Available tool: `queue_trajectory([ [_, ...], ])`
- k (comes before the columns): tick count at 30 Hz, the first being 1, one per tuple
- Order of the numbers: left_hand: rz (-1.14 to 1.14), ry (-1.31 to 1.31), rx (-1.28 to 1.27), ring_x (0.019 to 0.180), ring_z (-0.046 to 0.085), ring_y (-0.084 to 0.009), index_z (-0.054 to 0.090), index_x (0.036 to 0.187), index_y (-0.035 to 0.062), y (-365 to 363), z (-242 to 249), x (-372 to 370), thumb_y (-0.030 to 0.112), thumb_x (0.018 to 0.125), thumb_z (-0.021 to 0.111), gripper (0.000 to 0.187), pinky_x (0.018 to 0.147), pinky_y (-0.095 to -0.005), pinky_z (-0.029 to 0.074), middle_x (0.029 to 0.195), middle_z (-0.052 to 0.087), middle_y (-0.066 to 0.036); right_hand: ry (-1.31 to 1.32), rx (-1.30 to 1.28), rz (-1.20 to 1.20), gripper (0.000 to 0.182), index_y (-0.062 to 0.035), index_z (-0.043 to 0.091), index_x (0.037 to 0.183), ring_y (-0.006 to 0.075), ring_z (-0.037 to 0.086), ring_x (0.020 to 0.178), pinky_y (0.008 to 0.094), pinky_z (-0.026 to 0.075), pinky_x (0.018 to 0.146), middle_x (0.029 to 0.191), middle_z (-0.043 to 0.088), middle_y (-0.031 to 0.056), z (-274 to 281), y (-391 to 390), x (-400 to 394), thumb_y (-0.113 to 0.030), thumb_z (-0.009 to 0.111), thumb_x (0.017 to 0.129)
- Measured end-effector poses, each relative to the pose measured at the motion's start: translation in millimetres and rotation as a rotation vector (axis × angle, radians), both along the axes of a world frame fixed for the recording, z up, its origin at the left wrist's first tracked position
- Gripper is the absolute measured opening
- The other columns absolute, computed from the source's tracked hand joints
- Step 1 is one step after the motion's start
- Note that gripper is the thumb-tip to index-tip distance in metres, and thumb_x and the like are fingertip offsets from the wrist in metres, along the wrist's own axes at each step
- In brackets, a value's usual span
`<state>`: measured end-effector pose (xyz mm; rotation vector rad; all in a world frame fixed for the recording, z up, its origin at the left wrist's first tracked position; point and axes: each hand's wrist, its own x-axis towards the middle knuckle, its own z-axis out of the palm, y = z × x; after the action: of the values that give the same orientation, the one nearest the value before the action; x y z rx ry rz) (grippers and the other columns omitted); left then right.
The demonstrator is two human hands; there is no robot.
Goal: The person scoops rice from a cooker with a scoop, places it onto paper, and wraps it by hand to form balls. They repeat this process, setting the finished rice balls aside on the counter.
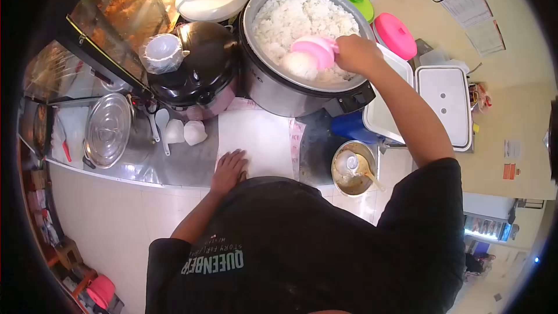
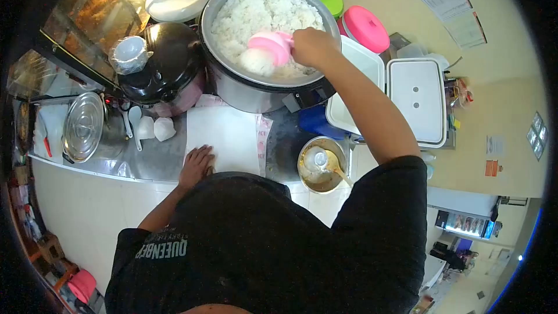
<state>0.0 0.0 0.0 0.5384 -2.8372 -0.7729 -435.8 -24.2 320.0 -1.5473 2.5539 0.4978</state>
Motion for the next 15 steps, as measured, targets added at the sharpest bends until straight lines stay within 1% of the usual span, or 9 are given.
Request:
queue_trajectory([
  [2,0.005,0.01,-0.028,0.149,0.04,-0.027,0.061,0.129,0.0095,-12,0,5,0.02,0.089,0.067,0.042,0.123,-0.0489,0.031,0.152,0.051,-0.01,0.003,0.001,0.069,0.03,-0.0074,0.075,0.108,0.0377,0.073,0.1,0.0489,0.059,0.087,0.105,0.076,0.0196,-7,-4,7,-0.031,0.065,0.092],
  [3,0.005,0.043,0.053,0.149,0.04,-0.0271,0.061,0.129,0.0094,34,1,-8,0.019,0.089,0.067,0.042,0.123,-0.049,0.031,0.152,0.051,-0.01,0.009,0.09,0.077,0.029,-0.0078,0.075,0.108,0.0371,0.074,0.1,0.0484,0.059,0.086,0.106,0.076,0.0192,7,17,7,-0.03,0.065,0.092],
  [6,0.013,0.031,0.005,0.148,0.04,-0.0272,0.061,0.128,0.0091,9,4,-3,0.019,0.088,0.067,0.041,0.123,-0.0492,0.031,0.152,0.052,-0.01,-0.048,0.076,0.117,0.027,-0.0086,0.077,0.108,0.0359,0.075,0.1,0.0474,0.06,0.086,0.107,0.076,0.0182,11,8,17,-0.028,0.067,0.091],
  [8,0.014,0.016,-0.004,0.148,0.041,-0.0272,0.061,0.128,0.0091,8,4,-4,0.018,0.088,0.067,0.041,0.123,-0.0493,0.031,0.152,0.051,-0.01,-0.059,0.1,0.14,0.027,-0.0087,0.077,0.108,0.0356,0.075,0.1,0.0471,0.06,0.087,0.108,0.076,0.018,8,11,19,-0.028,0.068,0.091],
  [11,0.007,0.011,0.087,0.15,0.038,-0.0302,0.059,0.13,0.0075,8,10,-3,0.015,0.091,0.063,0.041,0.125,-0.053,0.027,0.153,0.049,-0.012,-0.045,0.093,0.106,0.028,-0.0088,0.076,0.108,0.0353,0.075,0.101,0.0467,0.061,0.087,0.108,0.076,0.018,-15,15,23,-0.028,0.07,0.09],
  [14,0.015,0.022,0.016,0.148,0.041,-0.0276,0.061,0.128,0.0088,11,7,-4,0.019,0.088,0.067,0.041,0.123,-0.0502,0.031,0.151,0.052,-0.011,-0.081,0.086,0.129,0.027,-0.0076,0.077,0.107,0.0355,0.076,0.101,0.0468,0.061,0.087,0.107,0.076,0.0189,-15,19,24,-0.027,0.071,0.088],
  [15,0.011,0.028,0.025,0.148,0.042,-0.0277,0.061,0.128,0.0088,13,2,-3,0.019,0.088,0.067,0.042,0.123,-0.0503,0.031,0.151,0.052,-0.011,-0.098,0.08,0.143,0.028,-0.0069,0.077,0.106,0.0358,0.076,0.1,0.0469,0.061,0.086,0.106,0.076,0.0193,-15,18,21,-0.027,0.071,0.088],
])
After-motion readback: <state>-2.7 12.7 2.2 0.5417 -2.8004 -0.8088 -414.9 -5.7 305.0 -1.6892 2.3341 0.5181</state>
